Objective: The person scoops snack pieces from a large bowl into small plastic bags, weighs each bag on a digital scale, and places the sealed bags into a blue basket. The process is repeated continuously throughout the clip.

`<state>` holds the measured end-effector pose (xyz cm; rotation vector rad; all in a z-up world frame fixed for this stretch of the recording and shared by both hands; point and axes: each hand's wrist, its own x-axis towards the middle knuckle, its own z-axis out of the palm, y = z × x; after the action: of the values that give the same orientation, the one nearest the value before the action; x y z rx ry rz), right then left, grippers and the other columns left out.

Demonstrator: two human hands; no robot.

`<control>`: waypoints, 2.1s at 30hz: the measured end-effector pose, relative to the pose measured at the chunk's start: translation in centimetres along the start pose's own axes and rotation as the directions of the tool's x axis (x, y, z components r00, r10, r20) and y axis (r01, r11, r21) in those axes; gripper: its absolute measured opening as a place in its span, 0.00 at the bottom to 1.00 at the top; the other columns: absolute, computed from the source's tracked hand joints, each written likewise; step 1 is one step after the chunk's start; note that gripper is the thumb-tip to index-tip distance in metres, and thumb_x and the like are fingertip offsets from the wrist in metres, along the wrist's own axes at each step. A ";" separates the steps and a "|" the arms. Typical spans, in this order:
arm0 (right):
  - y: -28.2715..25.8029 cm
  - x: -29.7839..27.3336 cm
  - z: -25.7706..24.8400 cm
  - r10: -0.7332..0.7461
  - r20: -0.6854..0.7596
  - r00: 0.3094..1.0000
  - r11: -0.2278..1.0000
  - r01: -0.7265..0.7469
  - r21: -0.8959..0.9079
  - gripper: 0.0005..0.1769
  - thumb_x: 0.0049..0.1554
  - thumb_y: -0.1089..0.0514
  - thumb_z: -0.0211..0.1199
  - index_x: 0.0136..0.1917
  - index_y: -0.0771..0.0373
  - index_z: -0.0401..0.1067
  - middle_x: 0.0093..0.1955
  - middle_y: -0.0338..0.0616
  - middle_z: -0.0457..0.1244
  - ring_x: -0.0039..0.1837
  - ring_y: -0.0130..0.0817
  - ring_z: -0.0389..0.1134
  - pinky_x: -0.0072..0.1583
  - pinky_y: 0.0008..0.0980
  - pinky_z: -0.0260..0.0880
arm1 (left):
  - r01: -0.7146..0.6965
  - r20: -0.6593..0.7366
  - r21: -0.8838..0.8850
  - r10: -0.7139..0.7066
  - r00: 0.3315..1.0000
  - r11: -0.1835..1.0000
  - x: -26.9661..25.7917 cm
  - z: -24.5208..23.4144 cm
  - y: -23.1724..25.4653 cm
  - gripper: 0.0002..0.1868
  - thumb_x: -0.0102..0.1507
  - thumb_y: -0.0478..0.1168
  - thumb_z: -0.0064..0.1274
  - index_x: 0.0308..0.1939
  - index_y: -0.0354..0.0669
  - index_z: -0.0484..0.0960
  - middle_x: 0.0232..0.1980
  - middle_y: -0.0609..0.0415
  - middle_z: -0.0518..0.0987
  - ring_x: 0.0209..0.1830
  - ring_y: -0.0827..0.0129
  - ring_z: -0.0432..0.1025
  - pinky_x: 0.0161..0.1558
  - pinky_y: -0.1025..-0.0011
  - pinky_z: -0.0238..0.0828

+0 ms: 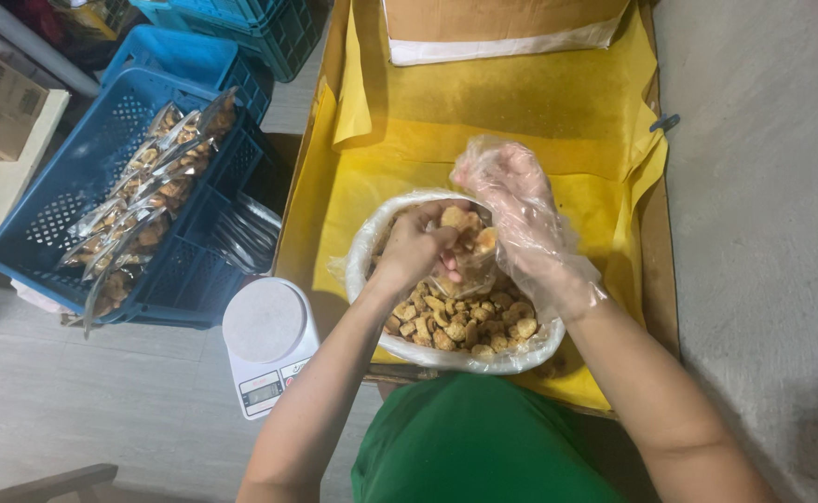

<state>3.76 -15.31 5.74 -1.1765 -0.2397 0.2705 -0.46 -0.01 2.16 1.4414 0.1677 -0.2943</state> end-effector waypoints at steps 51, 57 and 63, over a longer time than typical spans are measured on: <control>8.5 -4.1 -7.4 0.615 -0.118 0.779 0.468 -0.482 -0.741 0.18 0.61 0.57 0.60 0.65 0.49 0.72 0.68 0.42 0.66 0.70 0.35 0.66 0.68 0.34 0.67 | -0.156 -0.274 0.142 0.190 0.943 0.978 -10.1 -6.7 4.5 0.26 0.60 0.26 0.42 0.64 0.33 0.75 0.53 0.46 0.80 0.25 0.73 0.75 0.30 0.75 0.81; 7.7 -2.1 -3.5 0.611 -0.065 0.789 0.469 -0.427 -0.773 0.20 0.61 0.54 0.60 0.66 0.45 0.73 0.69 0.37 0.65 0.65 0.31 0.66 0.61 0.32 0.68 | -0.168 -0.549 0.061 0.174 0.818 0.984 -17.7 -11.7 3.2 0.29 0.57 0.25 0.41 0.63 0.31 0.76 0.46 0.49 0.80 0.25 0.76 0.70 0.29 0.73 0.80; 7.3 -0.5 1.2 0.484 0.210 0.849 0.498 -0.071 -0.864 0.21 0.61 0.52 0.61 0.67 0.49 0.73 0.64 0.39 0.70 0.62 0.32 0.71 0.61 0.29 0.68 | -0.191 -0.708 -0.045 0.104 0.699 0.980 -19.5 -16.1 -2.3 0.26 0.59 0.26 0.43 0.63 0.28 0.76 0.39 0.48 0.79 0.24 0.75 0.69 0.28 0.73 0.76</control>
<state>2.26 -11.80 -0.64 -2.1452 -0.6168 0.7903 -18.69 17.55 3.57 1.3783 0.6812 0.4227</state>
